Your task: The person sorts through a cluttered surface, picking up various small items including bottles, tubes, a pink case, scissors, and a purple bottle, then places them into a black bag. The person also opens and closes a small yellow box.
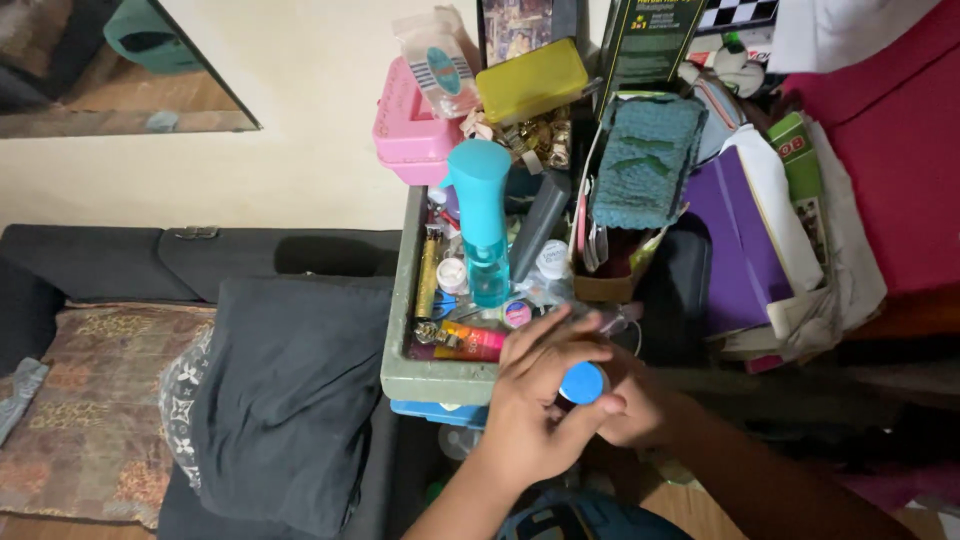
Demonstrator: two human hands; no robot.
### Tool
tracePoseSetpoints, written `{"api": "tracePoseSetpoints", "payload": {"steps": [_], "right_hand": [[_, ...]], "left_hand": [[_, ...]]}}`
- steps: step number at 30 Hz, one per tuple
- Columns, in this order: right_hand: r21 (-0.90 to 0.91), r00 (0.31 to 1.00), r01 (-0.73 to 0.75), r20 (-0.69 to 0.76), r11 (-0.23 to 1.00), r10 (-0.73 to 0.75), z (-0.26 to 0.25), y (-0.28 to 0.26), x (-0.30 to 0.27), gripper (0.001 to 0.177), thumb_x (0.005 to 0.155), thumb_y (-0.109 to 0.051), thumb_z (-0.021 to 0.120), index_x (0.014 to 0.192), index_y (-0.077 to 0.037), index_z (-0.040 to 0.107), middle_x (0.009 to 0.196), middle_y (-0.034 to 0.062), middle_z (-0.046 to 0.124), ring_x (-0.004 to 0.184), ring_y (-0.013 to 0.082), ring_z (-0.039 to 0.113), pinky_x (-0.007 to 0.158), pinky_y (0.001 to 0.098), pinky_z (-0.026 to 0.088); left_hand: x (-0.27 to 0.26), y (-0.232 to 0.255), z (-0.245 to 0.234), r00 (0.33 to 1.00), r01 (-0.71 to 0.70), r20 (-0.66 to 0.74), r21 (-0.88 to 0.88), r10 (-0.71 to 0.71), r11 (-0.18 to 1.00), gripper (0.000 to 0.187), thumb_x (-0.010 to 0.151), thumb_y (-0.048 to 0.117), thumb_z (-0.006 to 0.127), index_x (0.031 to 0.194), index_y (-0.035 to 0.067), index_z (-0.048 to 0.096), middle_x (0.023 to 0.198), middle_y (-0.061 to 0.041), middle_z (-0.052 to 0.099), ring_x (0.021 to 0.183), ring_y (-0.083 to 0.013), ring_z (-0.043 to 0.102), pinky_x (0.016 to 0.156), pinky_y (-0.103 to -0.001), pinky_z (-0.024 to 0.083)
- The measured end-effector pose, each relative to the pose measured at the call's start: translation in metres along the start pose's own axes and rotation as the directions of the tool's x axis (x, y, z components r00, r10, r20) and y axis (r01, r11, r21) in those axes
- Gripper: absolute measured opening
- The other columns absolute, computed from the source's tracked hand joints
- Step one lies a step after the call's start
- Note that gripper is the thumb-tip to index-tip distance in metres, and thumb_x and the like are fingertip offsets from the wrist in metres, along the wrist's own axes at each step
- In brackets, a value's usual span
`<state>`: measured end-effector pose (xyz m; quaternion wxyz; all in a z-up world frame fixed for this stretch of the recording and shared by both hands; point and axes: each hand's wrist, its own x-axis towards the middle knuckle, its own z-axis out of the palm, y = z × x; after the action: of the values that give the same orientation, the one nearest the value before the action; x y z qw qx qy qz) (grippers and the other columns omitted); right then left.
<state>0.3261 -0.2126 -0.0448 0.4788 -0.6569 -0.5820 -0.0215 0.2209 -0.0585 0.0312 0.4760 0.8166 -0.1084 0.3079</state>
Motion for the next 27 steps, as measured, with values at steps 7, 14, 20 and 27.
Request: {"api": "tracePoseSetpoints", "payload": {"steps": [7,14,20,27], "right_hand": [[0.359,0.957,-0.261,0.217,0.896,0.192,-0.019,-0.010,-0.002,0.030,0.093,-0.011,0.070,0.122,-0.005,0.064,0.123,0.0099,0.069,0.115,0.0237,0.069,0.097,0.0386,0.056],[0.450,0.944,-0.304,0.263,0.840,0.201,-0.027,0.000,-0.020,0.035,0.088,-0.006,0.073,0.121,-0.003,0.061,0.116,0.0099,0.067,0.109,0.0231,0.067,0.095,0.0370,0.054],[0.257,0.987,-0.111,0.145,0.960,0.075,-0.045,-0.018,-0.021,0.043,0.076,-0.001,0.072,0.117,-0.004,0.059,0.112,0.0111,0.066,0.104,0.0253,0.068,0.089,0.0376,0.054],[0.107,0.943,-0.293,0.195,0.950,0.269,-0.053,-0.039,-0.024,0.043,0.074,-0.007,0.077,0.113,-0.008,0.058,0.104,0.0112,0.069,0.094,0.0289,0.071,0.080,0.0394,0.056]], "left_hand": [[-0.001,-0.004,0.004,0.988,0.062,0.148,-0.114,-0.045,0.992,0.040,0.088,0.033,0.081,0.119,0.010,0.071,0.142,-0.012,0.070,0.150,-0.0388,0.053,0.126,-0.049,0.033],[-0.015,0.001,0.030,0.981,0.161,0.158,-0.324,-0.114,0.932,0.030,0.099,0.030,0.070,0.118,0.008,0.065,0.142,-0.016,0.067,0.151,-0.0375,0.051,0.127,-0.049,0.035],[-0.029,0.003,0.064,0.964,0.263,0.121,-0.572,-0.237,0.777,0.029,0.116,0.022,0.045,0.105,0.002,0.064,0.134,-0.018,0.068,0.133,-0.0318,0.060,0.117,-0.044,0.044],[-0.017,-0.020,0.077,0.641,0.317,0.066,-0.930,-0.764,0.185,0.032,0.106,0.016,0.044,0.133,0.006,0.057,0.123,-0.018,0.066,0.117,-0.0333,0.059,0.106,-0.048,0.044]]}}
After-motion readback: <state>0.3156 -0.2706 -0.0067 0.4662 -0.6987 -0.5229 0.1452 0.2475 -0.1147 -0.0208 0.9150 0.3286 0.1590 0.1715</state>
